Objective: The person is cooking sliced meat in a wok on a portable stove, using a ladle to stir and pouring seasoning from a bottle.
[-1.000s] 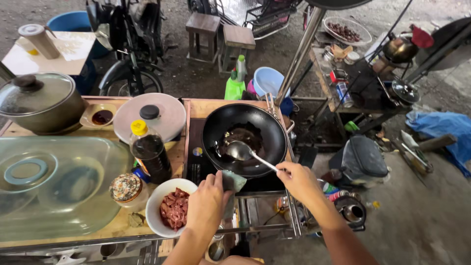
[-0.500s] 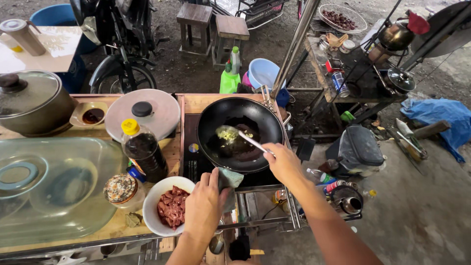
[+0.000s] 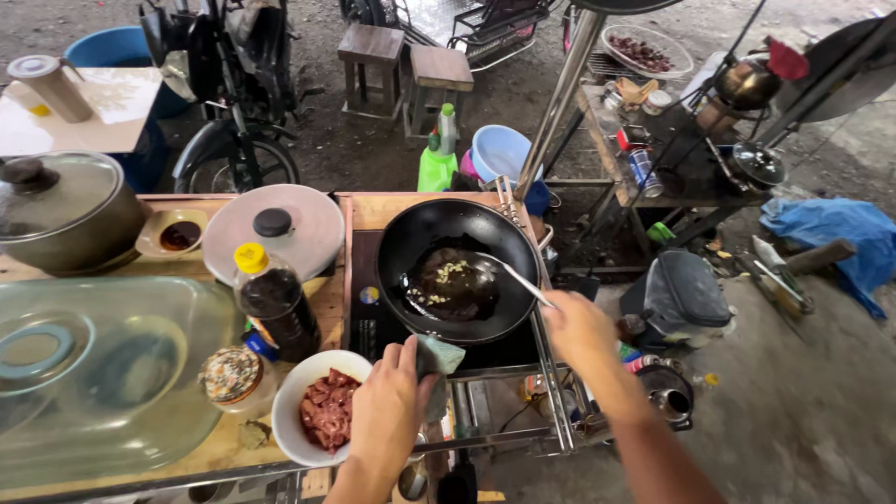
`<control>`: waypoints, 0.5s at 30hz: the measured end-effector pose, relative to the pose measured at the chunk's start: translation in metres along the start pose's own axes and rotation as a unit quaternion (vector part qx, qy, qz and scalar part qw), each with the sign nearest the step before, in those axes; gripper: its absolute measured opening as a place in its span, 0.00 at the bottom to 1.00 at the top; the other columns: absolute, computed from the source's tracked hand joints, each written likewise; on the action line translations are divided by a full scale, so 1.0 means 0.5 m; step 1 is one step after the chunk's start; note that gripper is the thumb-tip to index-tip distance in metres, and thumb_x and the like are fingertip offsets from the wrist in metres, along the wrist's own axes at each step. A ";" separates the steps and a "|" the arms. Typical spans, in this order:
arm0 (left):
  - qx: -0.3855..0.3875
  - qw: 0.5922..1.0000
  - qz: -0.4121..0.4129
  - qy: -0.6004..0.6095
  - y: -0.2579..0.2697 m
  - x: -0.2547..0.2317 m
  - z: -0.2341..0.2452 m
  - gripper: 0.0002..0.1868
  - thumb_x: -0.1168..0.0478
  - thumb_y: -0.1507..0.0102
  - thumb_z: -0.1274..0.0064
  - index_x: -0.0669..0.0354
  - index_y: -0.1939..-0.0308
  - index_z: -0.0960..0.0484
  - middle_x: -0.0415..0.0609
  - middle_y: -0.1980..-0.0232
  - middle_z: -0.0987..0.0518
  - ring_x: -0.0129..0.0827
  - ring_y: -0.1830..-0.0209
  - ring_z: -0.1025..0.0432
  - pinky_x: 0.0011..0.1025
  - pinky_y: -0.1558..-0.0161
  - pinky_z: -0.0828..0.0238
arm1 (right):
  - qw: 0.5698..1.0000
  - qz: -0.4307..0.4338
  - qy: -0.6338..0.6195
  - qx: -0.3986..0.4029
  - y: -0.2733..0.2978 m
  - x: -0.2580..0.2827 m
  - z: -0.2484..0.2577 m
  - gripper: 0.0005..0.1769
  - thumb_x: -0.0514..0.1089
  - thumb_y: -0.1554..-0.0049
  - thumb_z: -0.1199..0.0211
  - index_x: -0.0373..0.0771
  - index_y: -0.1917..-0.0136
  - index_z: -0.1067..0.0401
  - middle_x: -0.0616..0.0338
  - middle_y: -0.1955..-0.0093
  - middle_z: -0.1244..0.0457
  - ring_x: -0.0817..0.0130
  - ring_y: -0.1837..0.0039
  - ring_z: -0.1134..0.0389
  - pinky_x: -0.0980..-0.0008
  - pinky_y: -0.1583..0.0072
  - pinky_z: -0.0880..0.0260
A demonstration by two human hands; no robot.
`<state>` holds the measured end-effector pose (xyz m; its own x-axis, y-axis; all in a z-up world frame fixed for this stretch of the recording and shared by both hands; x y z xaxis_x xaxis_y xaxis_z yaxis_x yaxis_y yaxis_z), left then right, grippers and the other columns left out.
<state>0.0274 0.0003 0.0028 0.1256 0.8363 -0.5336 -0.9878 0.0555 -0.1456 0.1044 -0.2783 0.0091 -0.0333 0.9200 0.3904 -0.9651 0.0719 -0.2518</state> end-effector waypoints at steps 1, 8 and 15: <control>0.001 1.000 0.003 -0.001 0.000 -0.001 0.000 0.32 0.53 0.41 0.40 0.60 0.36 0.30 0.51 0.53 0.24 0.45 0.55 0.24 0.40 0.60 0.24 | 1.000 0.022 -0.018 0.000 -0.006 0.008 -0.018 0.12 0.46 0.41 0.39 0.49 0.44 0.23 0.53 0.52 0.31 0.48 0.49 0.30 0.52 0.47 0.30; 0.003 1.000 0.008 -0.017 -0.005 -0.005 -0.001 0.31 0.52 0.41 0.40 0.58 0.37 0.29 0.51 0.53 0.24 0.45 0.55 0.25 0.41 0.60 0.24 | 0.990 -0.030 -0.082 0.111 0.007 0.009 -0.032 0.15 0.48 0.43 0.37 0.48 0.43 0.24 0.51 0.48 0.29 0.50 0.49 0.26 0.56 0.46 0.27; -0.004 1.000 -0.001 -0.018 -0.002 -0.006 0.009 0.30 0.52 0.41 0.40 0.59 0.38 0.28 0.50 0.53 0.24 0.45 0.54 0.24 0.41 0.61 0.24 | 0.998 0.037 -0.018 0.047 -0.050 0.024 -0.062 0.13 0.48 0.41 0.37 0.45 0.44 0.23 0.48 0.48 0.29 0.44 0.45 0.29 0.51 0.44 0.30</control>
<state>0.0277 0.0004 0.0084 0.1243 0.8553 -0.5030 -0.9866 0.0526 -0.1543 0.1362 -0.2571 -0.0072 -0.1129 0.9068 0.4061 -0.9798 -0.0337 -0.1972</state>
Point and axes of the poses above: each hand's wrist, its own y-axis away from the middle knuckle, its own z-axis out of the back of the hand, x = y × z, the point moved 3 cm from there along -y, towards the middle knuckle
